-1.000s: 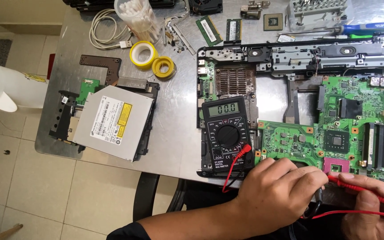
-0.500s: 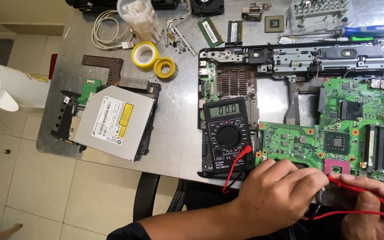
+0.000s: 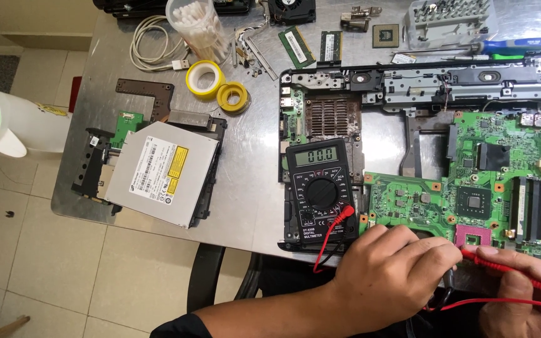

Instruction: Testing laptop motherboard components with a digital multimeter and performing precision soldering.

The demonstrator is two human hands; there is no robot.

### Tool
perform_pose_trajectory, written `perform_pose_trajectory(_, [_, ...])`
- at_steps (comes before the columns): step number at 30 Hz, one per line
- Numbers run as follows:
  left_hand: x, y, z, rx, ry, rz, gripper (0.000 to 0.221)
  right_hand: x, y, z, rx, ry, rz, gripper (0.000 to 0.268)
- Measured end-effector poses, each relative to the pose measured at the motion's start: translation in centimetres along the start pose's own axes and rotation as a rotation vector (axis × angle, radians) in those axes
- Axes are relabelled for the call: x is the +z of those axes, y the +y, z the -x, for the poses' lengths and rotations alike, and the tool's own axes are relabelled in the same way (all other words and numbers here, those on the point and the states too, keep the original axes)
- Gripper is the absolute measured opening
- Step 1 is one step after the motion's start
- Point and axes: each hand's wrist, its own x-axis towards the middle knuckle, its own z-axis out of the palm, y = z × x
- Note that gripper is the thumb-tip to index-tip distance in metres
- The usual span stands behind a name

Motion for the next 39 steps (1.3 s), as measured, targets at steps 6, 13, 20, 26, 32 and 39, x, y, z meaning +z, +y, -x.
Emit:
perform_pose_trajectory(6, [0.0, -0.2, 0.3, 0.024, -0.018, 0.0, 0.011, -1.2, 0.7, 0.1, -0.04, -0.042, 0.071, 0.015])
perform_pose_trajectory(13, [0.2, -0.1, 1.1, 0.097, -0.023, -0.051, 0.007, -3.2, -0.4, -1.7, -0.17, -0.162, 0.18, 0.009])
perform_pose_trajectory(20, [0.0, 1.8, 1.0, 0.147, 0.093, 0.046, 0.024, -5.7, -0.8, -4.0, -0.511, -0.553, 0.286, 0.033])
perform_pose_trajectory(26, [-1.7, 3.5, 0.4, 0.159, 0.19, 0.024, 0.028, -3.0, 0.6, -3.0, -0.513, -0.367, 0.003, 0.025])
perform_pose_trajectory(32, [-5.0, 3.3, -1.8, 0.097, 0.104, -0.102, 0.03, -2.9, -0.2, -4.6, -0.574, -0.412, -0.045, 0.02])
perform_pose_trajectory(39, [-5.3, -0.4, -0.3, -0.884, -0.069, -0.562, 0.093, -3.2, -0.6, -5.3, -0.248, -0.032, -0.216, 0.017])
